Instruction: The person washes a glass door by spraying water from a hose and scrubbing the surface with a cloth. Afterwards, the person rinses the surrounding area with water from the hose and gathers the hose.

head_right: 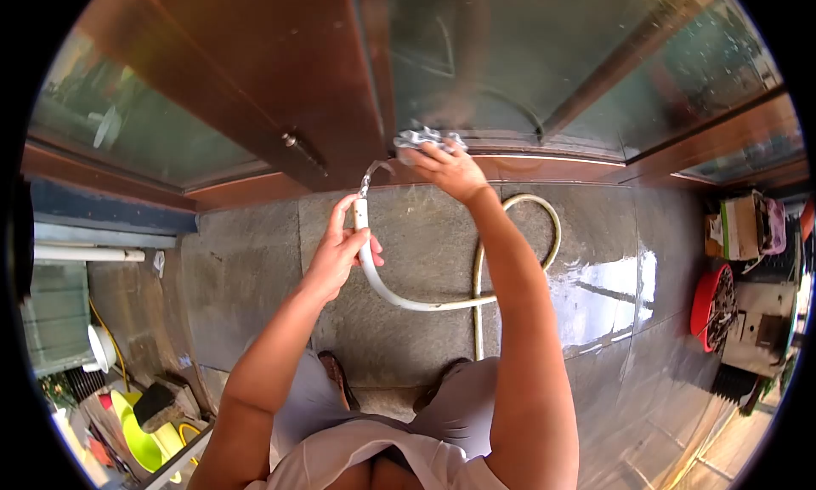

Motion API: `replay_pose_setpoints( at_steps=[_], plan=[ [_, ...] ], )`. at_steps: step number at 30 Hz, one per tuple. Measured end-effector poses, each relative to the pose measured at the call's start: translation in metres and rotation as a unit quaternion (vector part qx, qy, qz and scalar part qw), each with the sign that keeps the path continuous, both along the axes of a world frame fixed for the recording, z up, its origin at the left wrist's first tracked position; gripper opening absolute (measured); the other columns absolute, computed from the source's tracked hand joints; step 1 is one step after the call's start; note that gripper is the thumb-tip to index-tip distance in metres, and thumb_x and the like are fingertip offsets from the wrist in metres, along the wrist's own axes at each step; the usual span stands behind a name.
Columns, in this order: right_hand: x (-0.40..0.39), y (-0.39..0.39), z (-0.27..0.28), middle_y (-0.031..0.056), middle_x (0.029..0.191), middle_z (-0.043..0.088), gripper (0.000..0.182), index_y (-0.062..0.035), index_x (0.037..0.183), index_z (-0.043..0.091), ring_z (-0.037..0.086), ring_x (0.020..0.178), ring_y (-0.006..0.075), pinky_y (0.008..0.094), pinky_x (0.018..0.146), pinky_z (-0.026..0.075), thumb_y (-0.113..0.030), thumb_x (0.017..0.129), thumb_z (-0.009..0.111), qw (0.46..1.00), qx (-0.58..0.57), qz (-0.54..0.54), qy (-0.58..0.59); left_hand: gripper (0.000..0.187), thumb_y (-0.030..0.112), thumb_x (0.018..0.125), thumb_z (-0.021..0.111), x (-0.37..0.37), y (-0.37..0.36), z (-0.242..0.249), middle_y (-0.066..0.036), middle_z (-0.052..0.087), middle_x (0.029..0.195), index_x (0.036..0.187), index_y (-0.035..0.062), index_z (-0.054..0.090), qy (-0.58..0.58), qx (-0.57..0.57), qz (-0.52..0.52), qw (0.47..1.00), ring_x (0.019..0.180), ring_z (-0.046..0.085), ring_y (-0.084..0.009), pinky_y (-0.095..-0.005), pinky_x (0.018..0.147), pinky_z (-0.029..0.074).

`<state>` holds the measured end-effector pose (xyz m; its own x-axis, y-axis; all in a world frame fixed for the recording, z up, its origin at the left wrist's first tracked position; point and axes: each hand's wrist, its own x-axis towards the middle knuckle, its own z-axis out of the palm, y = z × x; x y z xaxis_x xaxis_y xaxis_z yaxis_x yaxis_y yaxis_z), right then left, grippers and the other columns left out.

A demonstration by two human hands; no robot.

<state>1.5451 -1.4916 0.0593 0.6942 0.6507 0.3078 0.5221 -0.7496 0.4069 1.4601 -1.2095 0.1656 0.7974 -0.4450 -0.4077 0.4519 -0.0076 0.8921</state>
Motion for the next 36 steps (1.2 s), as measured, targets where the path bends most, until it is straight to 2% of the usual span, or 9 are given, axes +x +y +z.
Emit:
replay_pose_setpoints(
  at_steps=[4, 9, 12, 13, 17, 22, 25, 30, 36],
  plan=[
    [-0.006, -0.002, 0.016, -0.0045, 0.139, 0.046, 0.036, -0.0276, 0.11, 0.068, 0.044, 0.121, 0.0234, 0.042, 0.097, 0.046, -0.017, 0.075, 0.065, 0.998, 0.045, -0.015, 0.044, 0.054, 0.013, 0.101, 0.049, -0.003, 0.009, 0.003, -0.009, 0.063, 0.085, 0.147, 0.0203, 0.022, 0.019, 0.039, 0.006, 0.999, 0.071, 0.067, -0.0204, -0.0333, 0.061, 0.051],
    [0.02, 0.082, 0.115, -0.0002, 0.126, 0.057, 0.035, -0.0263, 0.098, 0.074, 0.049, 0.113, 0.0278, 0.0391, 0.094, 0.044, -0.011, 0.067, 0.069, 0.932, 0.299, 0.05, -0.199, 0.052, 0.015, 0.1, 0.049, -0.001, 0.014, 0.002, -0.009, 0.063, 0.085, 0.145, 0.0178, 0.02, 0.094, 0.048, 0.036, 0.994, 0.067, 0.067, -0.0221, -0.0334, 0.059, 0.051],
    [0.041, 0.122, 0.138, -0.001, 0.132, 0.055, 0.042, -0.0334, 0.102, 0.074, 0.048, 0.116, 0.0272, 0.0415, 0.093, 0.039, -0.012, 0.067, 0.066, 0.918, 0.265, 0.044, -0.291, 0.052, 0.015, 0.1, 0.048, 0.001, 0.016, -0.008, -0.01, 0.063, 0.084, 0.144, 0.0169, 0.019, 0.135, 0.047, 0.043, 0.989, 0.066, 0.067, -0.0228, -0.034, 0.057, 0.05],
    [0.041, 0.131, 0.131, -0.0079, 0.133, 0.054, 0.033, -0.0388, 0.105, 0.07, 0.049, 0.118, 0.0197, 0.0426, 0.099, 0.034, -0.024, 0.078, 0.06, 0.935, 0.243, 0.006, -0.259, 0.052, 0.016, 0.1, 0.048, 0.001, 0.017, -0.011, -0.01, 0.062, 0.084, 0.143, 0.0166, 0.019, 0.145, 0.048, 0.045, 0.987, 0.066, 0.068, -0.023, -0.0342, 0.057, 0.05],
    [0.04, 0.134, 0.033, -0.011, 0.151, 0.037, 0.045, -0.0313, 0.131, 0.059, 0.04, 0.134, 0.0113, 0.0423, 0.113, 0.028, -0.03, 0.086, 0.058, 0.994, 0.036, 0.039, -0.096, 0.051, 0.015, 0.1, 0.048, -0.001, 0.025, -0.015, -0.011, 0.062, 0.085, 0.143, 0.0165, 0.019, 0.149, 0.056, 0.059, 0.985, 0.066, 0.067, -0.0233, -0.035, 0.056, 0.05],
    [0.027, 0.107, -0.055, -0.0119, 0.153, 0.034, 0.045, -0.0253, 0.133, 0.059, 0.029, 0.141, 0.0101, 0.0406, 0.119, 0.023, -0.028, 0.088, 0.055, 0.977, -0.198, 0.071, 0.024, 0.05, 0.014, 0.101, 0.047, -0.002, 0.036, -0.009, -0.011, 0.061, 0.085, 0.144, 0.0168, 0.02, 0.137, 0.059, 0.081, 0.985, 0.064, 0.066, -0.0222, -0.0342, 0.056, 0.051],
    [0.024, 0.103, -0.05, -0.0114, 0.15, 0.037, 0.043, -0.0224, 0.131, 0.06, 0.031, 0.139, 0.0098, 0.0398, 0.12, 0.021, -0.028, 0.089, 0.055, 0.986, -0.142, 0.076, 0.039, 0.051, 0.01, 0.1, 0.049, -0.002, 0.044, -0.001, -0.01, 0.061, 0.08, 0.143, 0.0153, 0.022, 0.074, 0.058, 0.064, 0.994, 0.064, 0.065, -0.021, -0.0341, 0.057, 0.052],
    [0.038, 0.131, 0.085, -0.0093, 0.142, 0.05, 0.034, -0.0406, 0.11, 0.07, 0.046, 0.128, 0.0181, 0.0514, 0.114, 0.021, -0.021, 0.088, 0.053, 0.982, 0.097, -0.024, -0.163, 0.047, 0.009, 0.099, 0.051, -0.003, 0.042, 0.024, -0.006, 0.06, 0.076, 0.14, 0.0149, 0.029, -0.091, 0.076, 0.039, 0.992, 0.063, 0.061, -0.0136, -0.0309, 0.061, 0.05],
    [0.077, 0.2, 0.262, 0.0085, 0.148, 0.04, 0.054, -0.0309, 0.116, 0.07, 0.031, 0.134, 0.0396, 0.05, 0.109, 0.026, -0.013, 0.065, 0.069, 0.87, 0.319, 0.028, -0.373, 0.047, 0.009, 0.098, 0.052, 0.005, 0.032, 0.024, -0.006, 0.058, 0.076, 0.14, 0.0154, 0.031, -0.173, 0.092, 0.047, 0.98, 0.065, 0.06, -0.0155, -0.0341, 0.064, 0.05]
  ],
)
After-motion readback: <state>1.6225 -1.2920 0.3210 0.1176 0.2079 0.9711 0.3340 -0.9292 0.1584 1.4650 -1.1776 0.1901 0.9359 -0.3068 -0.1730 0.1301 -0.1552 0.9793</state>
